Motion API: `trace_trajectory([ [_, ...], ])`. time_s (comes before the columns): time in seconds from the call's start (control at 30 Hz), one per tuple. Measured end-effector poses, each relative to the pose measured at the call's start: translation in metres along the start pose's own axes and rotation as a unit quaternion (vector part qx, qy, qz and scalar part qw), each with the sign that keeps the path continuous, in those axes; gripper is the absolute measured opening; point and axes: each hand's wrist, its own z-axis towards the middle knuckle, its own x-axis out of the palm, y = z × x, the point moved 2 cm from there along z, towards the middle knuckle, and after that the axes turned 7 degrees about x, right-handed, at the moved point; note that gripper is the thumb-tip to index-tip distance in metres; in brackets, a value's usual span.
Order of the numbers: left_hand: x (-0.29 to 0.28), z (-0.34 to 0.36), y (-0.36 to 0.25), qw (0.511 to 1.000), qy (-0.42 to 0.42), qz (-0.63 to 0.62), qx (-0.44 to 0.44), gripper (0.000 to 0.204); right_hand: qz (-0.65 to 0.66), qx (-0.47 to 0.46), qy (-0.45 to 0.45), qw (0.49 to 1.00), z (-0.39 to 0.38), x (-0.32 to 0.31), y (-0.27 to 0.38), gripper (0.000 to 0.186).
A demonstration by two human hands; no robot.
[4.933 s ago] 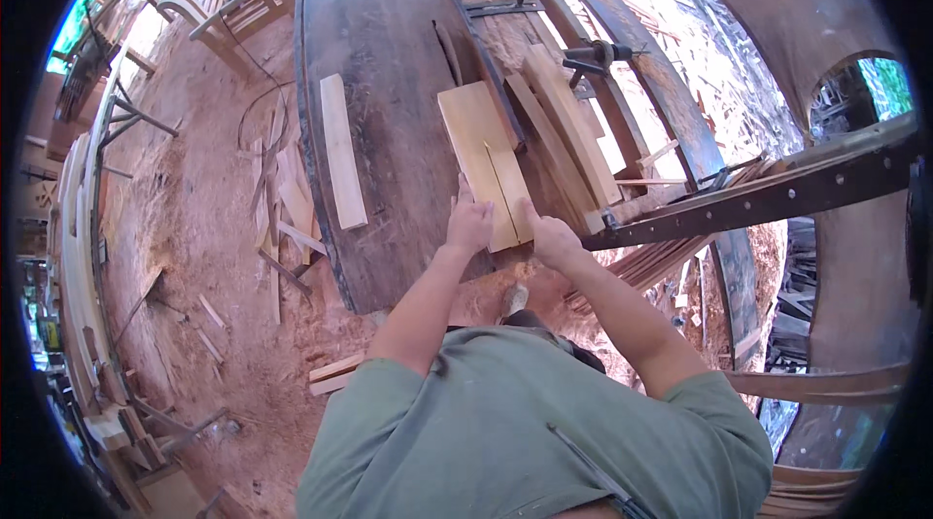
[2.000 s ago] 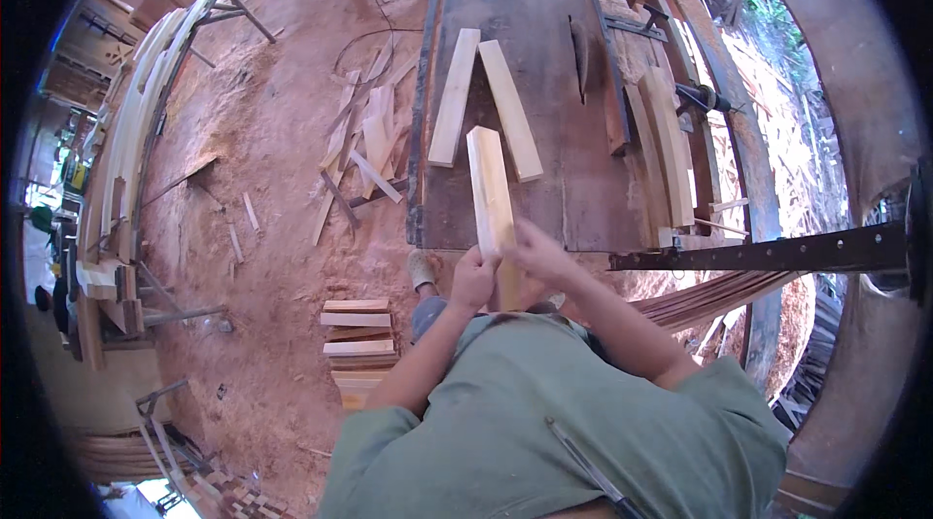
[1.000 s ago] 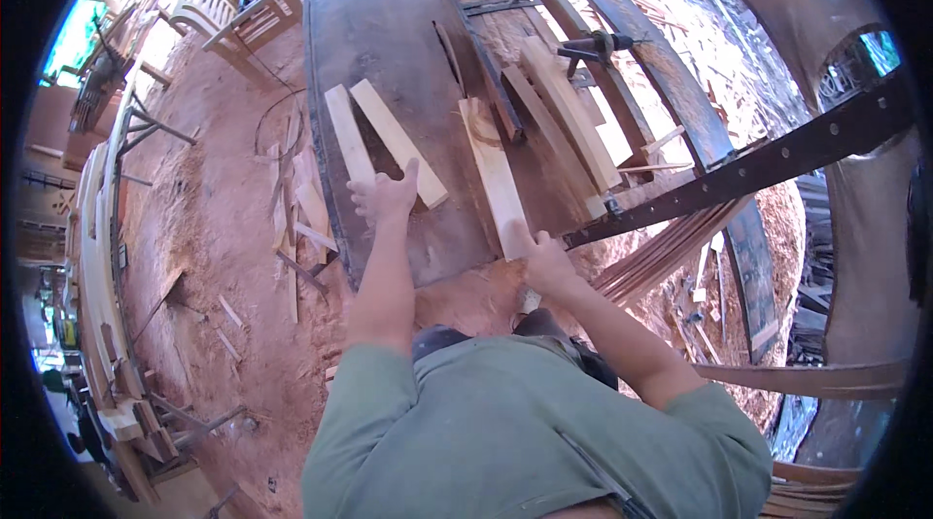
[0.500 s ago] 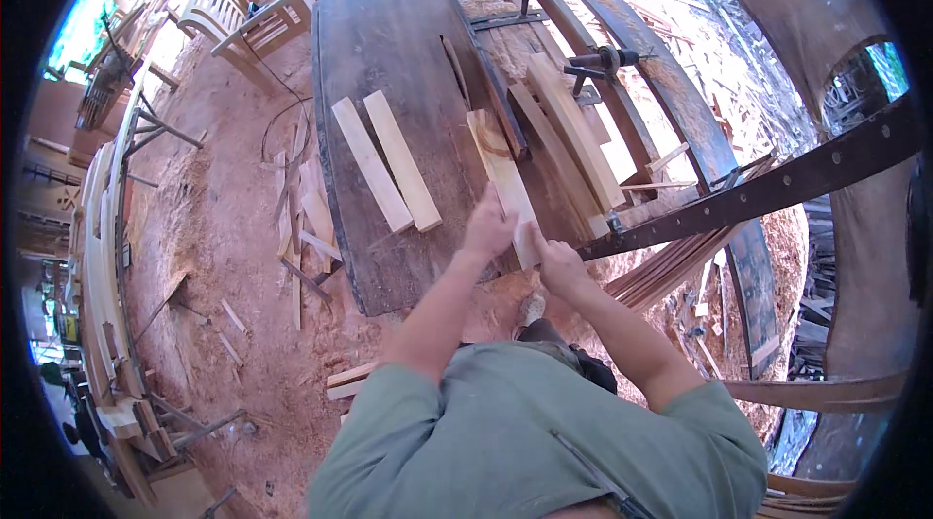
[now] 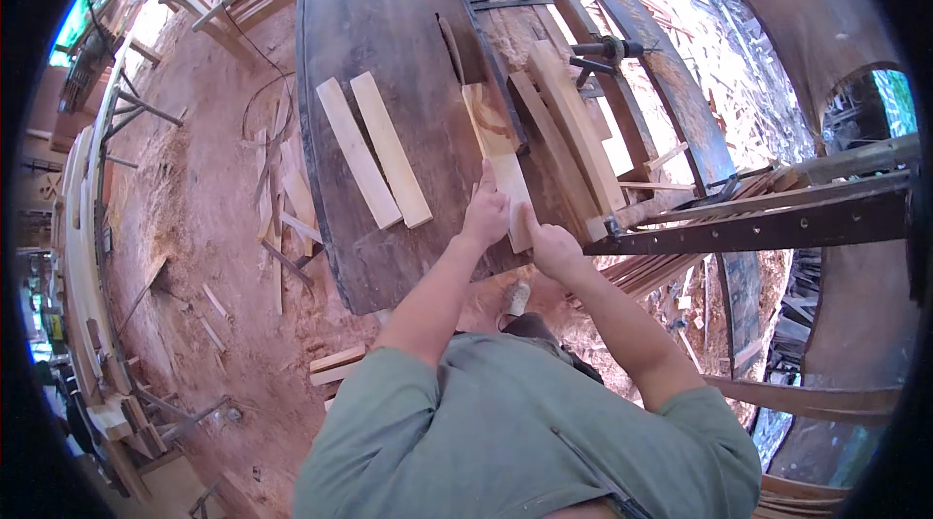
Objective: The person uses a table saw to cut various rectangular wood pieces. They guide each piece through the blade and stack the resulting smaller pieces on a nearby workbench.
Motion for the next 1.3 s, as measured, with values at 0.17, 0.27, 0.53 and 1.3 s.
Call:
trace_trajectory([
  [0.17, -0.007, 0.017, 0.010, 0.998, 0.051, -0.005, -0.023, 0.031, 0.008, 0.011, 0.010, 1.000, 0.016, -0.007, 0.003, 0.070],
  [0.27, -0.013, 0.025, 0.011, 0.999, 0.029, 0.005, -0.011, 0.030, 0.017, 0.018, 0.016, 1.000, 0.028, -0.013, 0.006, 0.066],
  [0.53, -0.071, 0.043, 0.015, 0.986, -0.086, 0.144, -0.017, 0.031, 0.003, 0.060, 0.011, 0.998, 0.050, -0.032, 0.023, 0.063],
  [1.3, -0.100, 0.024, 0.034, 0.975, -0.186, 0.060, -0.108, 0.055, -0.012, 0.054, -0.035, 0.998, 0.115, -0.057, 0.028, 0.076],
])
